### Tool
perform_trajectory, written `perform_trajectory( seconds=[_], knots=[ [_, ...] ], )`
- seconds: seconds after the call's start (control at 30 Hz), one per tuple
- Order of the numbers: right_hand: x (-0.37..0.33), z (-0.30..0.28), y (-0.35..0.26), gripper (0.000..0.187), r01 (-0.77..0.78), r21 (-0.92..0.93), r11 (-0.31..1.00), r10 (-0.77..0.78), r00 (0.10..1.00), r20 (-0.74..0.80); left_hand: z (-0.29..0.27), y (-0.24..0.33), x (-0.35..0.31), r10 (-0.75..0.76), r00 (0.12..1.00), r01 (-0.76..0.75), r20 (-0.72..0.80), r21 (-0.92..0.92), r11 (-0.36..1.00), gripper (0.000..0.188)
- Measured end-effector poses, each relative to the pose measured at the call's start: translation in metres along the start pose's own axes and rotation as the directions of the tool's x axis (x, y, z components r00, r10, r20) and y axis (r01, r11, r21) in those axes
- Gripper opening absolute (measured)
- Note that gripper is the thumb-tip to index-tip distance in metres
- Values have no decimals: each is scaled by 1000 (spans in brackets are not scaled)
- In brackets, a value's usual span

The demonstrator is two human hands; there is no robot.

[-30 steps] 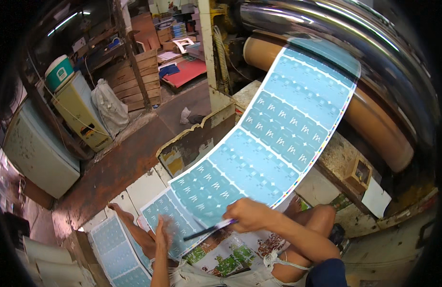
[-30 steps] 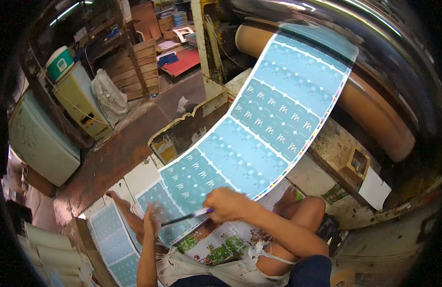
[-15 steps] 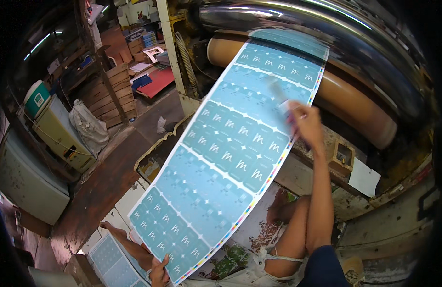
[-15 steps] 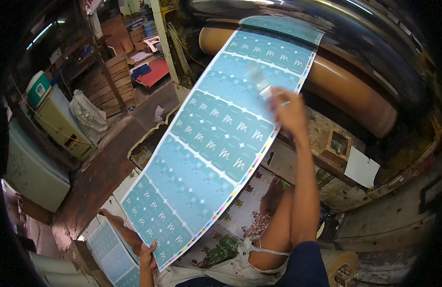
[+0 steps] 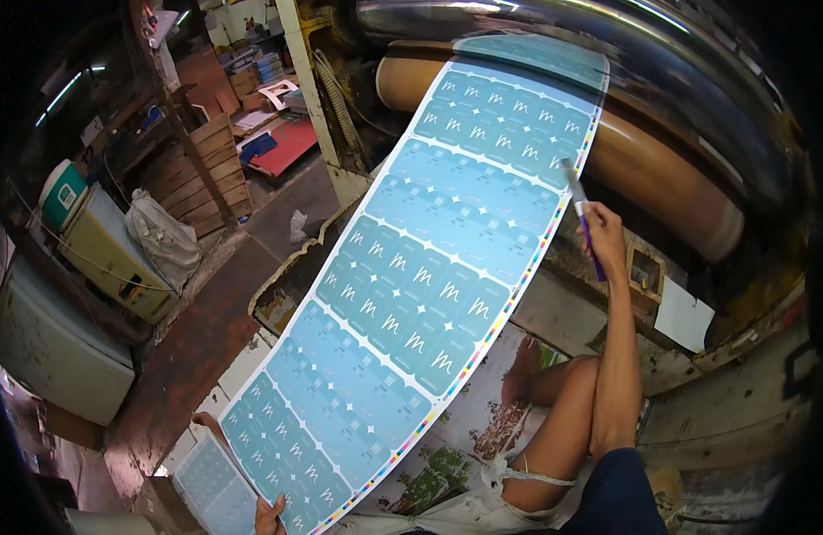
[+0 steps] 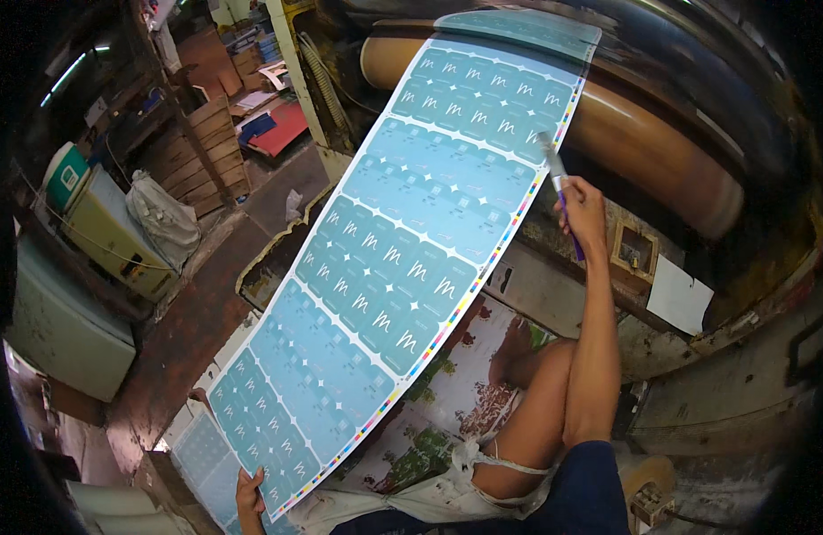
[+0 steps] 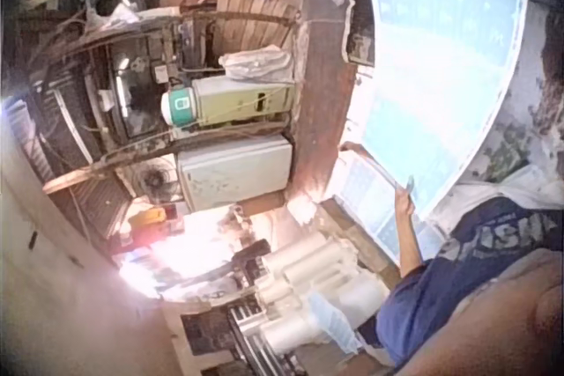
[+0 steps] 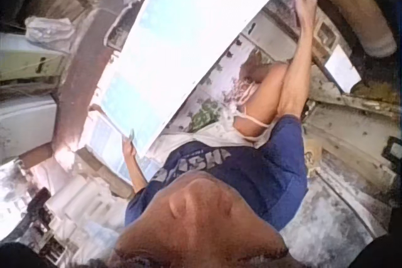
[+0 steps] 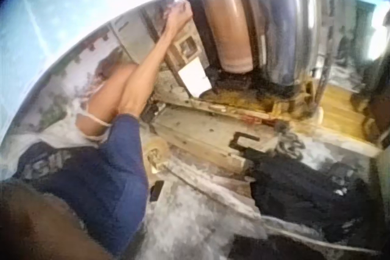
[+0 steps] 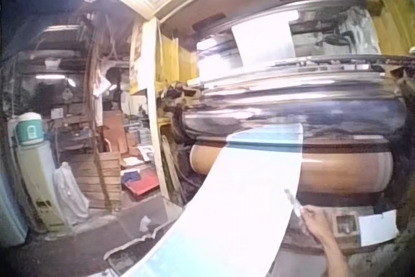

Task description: The person cuts paper sheets into individual sections using a utility knife while the sheets move through a roller machine.

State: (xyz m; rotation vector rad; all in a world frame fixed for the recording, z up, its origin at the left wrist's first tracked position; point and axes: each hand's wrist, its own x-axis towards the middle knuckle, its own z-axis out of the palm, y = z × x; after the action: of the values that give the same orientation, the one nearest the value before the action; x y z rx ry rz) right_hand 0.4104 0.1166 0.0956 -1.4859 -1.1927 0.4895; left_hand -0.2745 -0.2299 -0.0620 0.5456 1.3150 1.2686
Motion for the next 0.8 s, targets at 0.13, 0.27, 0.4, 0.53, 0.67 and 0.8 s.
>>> perform_trajectory(
  seconds=[0.13,0.27,0.4,0.53,0.67,0.8],
  knots=[
    [-16,-1,-8,23,-65,-52,997,73,984,166,-17,-1,-9,-53,998,51,-43,-51,997,41],
    [-3,-7,-17,43,469,-613,636,-706,675,-215,-26,0,-14,-118,992,113,-46,-91,989,42],
    [-5,4,-27,68,468,-644,605,-611,791,1,-38,-21,-20,-85,974,66,-208,-98,993,44],
    [10,0,0,75,545,-674,498,-523,809,268,-59,-28,-34,29,976,-28,-214,7,1000,48],
    [12,-1,-6,57,533,-528,660,-450,845,290,-132,-37,-32,-46,870,172,-490,215,961,36],
    [4,22,-11,49,318,-570,757,-163,938,306,-213,-31,-36,128,917,-7,-378,306,952,25]
  ],
)
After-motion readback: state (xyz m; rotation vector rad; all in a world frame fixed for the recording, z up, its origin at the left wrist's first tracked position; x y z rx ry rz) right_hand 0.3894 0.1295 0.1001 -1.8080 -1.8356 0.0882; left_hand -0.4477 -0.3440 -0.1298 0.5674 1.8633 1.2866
